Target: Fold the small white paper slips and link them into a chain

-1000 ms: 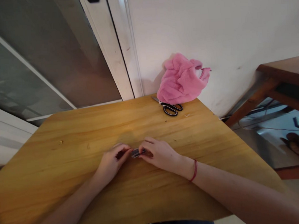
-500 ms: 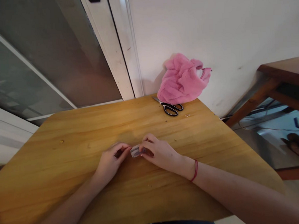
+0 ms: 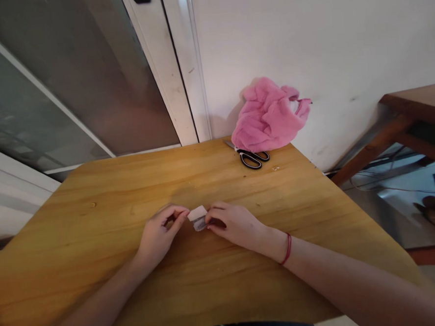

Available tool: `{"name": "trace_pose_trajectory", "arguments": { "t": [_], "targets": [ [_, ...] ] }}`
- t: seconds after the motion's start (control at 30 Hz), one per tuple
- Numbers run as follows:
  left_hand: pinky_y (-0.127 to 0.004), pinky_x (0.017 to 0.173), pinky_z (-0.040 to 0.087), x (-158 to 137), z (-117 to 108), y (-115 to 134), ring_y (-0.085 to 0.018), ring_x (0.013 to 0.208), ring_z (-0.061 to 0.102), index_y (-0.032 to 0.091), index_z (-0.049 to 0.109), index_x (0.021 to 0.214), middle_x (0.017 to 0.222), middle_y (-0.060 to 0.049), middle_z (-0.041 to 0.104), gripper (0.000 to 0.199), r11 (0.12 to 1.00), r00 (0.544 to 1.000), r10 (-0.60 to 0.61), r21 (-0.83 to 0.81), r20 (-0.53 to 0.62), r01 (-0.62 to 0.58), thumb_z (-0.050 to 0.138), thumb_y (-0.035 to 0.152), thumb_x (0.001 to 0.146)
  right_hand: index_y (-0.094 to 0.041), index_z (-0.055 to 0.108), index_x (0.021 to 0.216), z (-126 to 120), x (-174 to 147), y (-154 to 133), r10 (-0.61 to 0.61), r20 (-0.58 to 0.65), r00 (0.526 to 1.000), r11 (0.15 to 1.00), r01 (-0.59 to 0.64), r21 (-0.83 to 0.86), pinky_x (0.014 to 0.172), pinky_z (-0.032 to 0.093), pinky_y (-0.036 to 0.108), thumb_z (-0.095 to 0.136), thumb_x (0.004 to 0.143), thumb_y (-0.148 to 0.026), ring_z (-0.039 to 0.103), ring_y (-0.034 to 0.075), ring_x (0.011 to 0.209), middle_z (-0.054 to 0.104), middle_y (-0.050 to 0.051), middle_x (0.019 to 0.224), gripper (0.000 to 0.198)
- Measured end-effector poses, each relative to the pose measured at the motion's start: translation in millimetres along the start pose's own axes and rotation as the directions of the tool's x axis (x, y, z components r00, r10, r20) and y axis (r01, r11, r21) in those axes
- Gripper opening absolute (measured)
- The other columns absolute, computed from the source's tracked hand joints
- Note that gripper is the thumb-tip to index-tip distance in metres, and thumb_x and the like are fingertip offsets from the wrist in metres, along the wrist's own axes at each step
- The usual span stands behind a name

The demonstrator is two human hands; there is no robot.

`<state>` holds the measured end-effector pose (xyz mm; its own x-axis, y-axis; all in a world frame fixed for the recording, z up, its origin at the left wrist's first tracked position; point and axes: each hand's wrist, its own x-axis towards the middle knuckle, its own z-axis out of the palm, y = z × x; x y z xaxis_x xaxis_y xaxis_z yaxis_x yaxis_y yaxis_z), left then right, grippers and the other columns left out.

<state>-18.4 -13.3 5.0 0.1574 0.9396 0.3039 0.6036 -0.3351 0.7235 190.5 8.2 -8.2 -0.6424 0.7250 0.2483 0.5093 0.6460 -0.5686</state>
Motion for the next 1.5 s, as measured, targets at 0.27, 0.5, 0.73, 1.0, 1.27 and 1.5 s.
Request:
{"name": "trace_pose_trajectory", "arguments": {
  "t": [0.27, 0.5, 0.73, 1.0, 1.27, 1.5],
  "targets": [
    [-0.02, 0.058, 0.042, -6.0, -1.9, 3.5, -0.009, 0.062, 0.051, 0.02, 0.058, 0.074, 0.067, 0.002, 0.056, 0.012, 0.989, 0.989, 0.138, 0.039, 0.059, -0.14, 0.051, 0.023, 0.082, -0.018, 0.058, 0.091, -0.3, -0.8, 0.9, 0.021, 0.013, 1.0, 0.999, -0.02, -0.025, 0.066, 0.044, 0.025, 0.057, 0.081, -0.021, 0.056, 0.014, 0.076, 0.058, 0.004, 0.089, 0.01],
    [-0.019, 0.055, 0.04, -4.1, -2.3, 2.1, -0.009, 0.06, 0.049, 0.019, 0.055, 0.07, 0.065, 0.003, 0.052, 0.012, 0.993, 0.995, 0.099, 0.061, 0.01, -0.099, 0.051, 0.02, 0.081, -0.019, 0.056, 0.087, -2.4, -0.2, -2.8, 0.033, 0.01, 0.999, 0.999, -0.034, 0.011, 0.063, 0.042, 0.023, 0.057, 0.081, -0.02, 0.054, 0.012, 0.071, 0.057, 0.002, 0.087, 0.006],
    [-0.018, 0.054, 0.039, -6.7, -2.2, -0.9, -0.008, 0.059, 0.047, 0.019, 0.055, 0.074, 0.066, 0.003, 0.05, 0.011, 0.972, 0.968, 0.198, 0.095, 0.153, -0.213, 0.049, 0.019, 0.082, -0.019, 0.049, 0.076, -2.8, -0.4, -3.0, 0.062, 0.002, 0.998, 0.998, -0.062, 0.01, 0.06, 0.038, 0.022, 0.061, 0.077, -0.017, 0.05, 0.011, 0.067, 0.056, -0.001, 0.078, 0.012],
    [-0.019, 0.056, 0.04, -6.5, -3.8, -3.3, -0.009, 0.06, 0.048, 0.02, 0.054, 0.075, 0.068, 0.003, 0.05, 0.009, 0.956, 0.937, 0.205, 0.146, 0.283, -0.254, 0.048, 0.017, 0.081, -0.02, 0.042, 0.078, 0.0, -1.5, -3.0, 0.162, -0.021, 0.986, 0.987, -0.162, 0.005, 0.052, 0.032, 0.021, 0.062, 0.074, -0.021, 0.046, 0.009, 0.056, 0.054, -0.003, 0.071, 0.02],
    [-0.021, 0.065, 0.045, -7.0, 1.2, -3.9, -0.011, 0.07, 0.058, 0.024, 0.059, 0.09, 0.082, 0.001, 0.062, 0.015, 0.953, 0.913, 0.197, 0.148, 0.357, -0.263, 0.045, 0.027, 0.087, -0.021, 0.042, 0.113, -2.8, -1.6, -5.8, 0.136, 0.043, 0.99, 0.987, -0.139, 0.086, 0.056, 0.041, 0.022, 0.06, 0.076, -0.02, 0.057, 0.012, 0.064, 0.062, 0.0, 0.081, 0.041],
    [-0.024, 0.073, 0.048, -8.9, 1.1, -2.8, -0.013, 0.082, 0.062, 0.032, 0.052, 0.119, 0.098, -0.001, 0.064, 0.031, 0.908, 0.879, 0.277, 0.193, 0.389, -0.372, 0.042, 0.029, 0.089, -0.02, 0.048, 0.114, -3.1, -1.1, -4.6, 0.091, 0.038, 0.995, 0.995, -0.093, 0.044, 0.069, 0.047, 0.027, 0.059, 0.076, -0.017, 0.062, 0.016, 0.081, 0.065, 0.004, 0.094, 0.04]
  ]
}}
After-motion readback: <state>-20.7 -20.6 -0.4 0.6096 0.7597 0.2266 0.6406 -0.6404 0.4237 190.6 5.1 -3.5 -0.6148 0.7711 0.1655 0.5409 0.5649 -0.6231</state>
